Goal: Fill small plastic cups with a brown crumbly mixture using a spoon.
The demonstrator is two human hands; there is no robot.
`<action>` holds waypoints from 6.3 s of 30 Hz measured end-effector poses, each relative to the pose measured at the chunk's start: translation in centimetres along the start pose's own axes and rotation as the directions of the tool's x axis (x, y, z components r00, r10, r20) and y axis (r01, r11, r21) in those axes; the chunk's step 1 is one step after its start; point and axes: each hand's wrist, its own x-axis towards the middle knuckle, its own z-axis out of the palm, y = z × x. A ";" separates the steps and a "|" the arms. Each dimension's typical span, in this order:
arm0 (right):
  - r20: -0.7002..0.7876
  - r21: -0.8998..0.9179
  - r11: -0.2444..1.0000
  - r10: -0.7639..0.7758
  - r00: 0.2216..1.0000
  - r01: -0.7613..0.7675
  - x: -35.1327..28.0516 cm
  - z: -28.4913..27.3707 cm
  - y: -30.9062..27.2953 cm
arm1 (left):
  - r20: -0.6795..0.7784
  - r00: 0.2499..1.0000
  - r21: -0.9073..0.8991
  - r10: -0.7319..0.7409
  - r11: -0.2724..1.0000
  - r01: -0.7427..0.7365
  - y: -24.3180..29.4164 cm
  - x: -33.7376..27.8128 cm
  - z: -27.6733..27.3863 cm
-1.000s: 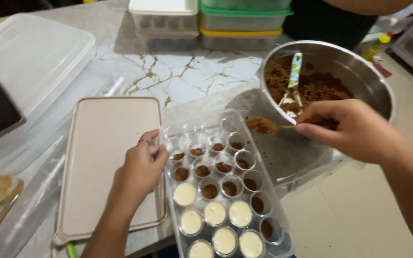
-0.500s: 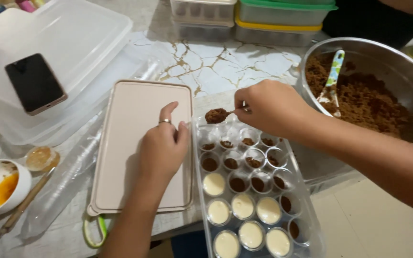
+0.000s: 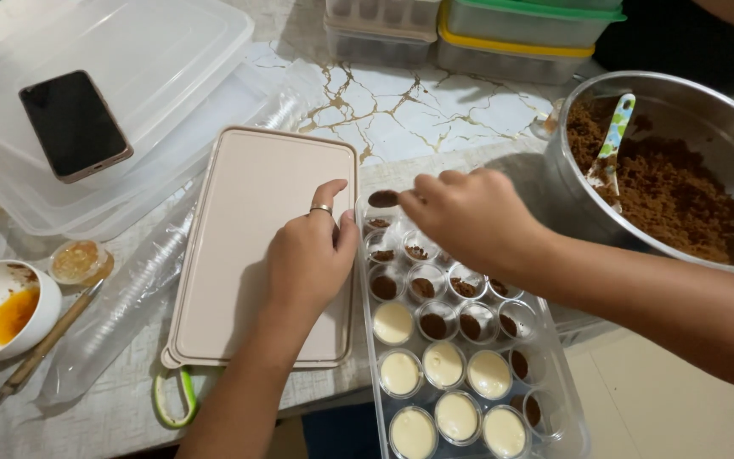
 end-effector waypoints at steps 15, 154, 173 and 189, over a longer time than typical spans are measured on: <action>0.004 -0.243 0.715 0.676 0.737 -0.655 -16.5 -8.1 8.3 | 0.014 0.999 0.028 0.042 0.999 -0.042 0.1 -0.3 0.6; 0.340 0.031 0.887 0.425 0.839 -0.461 -4.9 -1.3 1.9 | 0.126 0.987 0.107 -0.101 0.990 0.087 0.6 0.3 -0.3; 0.057 0.065 0.908 0.412 0.910 -0.415 -7.0 -1.0 2.6 | 0.177 0.970 0.157 -0.168 0.977 0.141 2.2 0.3 -1.3; 0.033 0.127 0.874 0.468 0.883 -0.468 -7.6 -0.7 1.5 | 0.161 0.979 0.140 -0.127 0.985 0.105 1.1 0.3 -0.4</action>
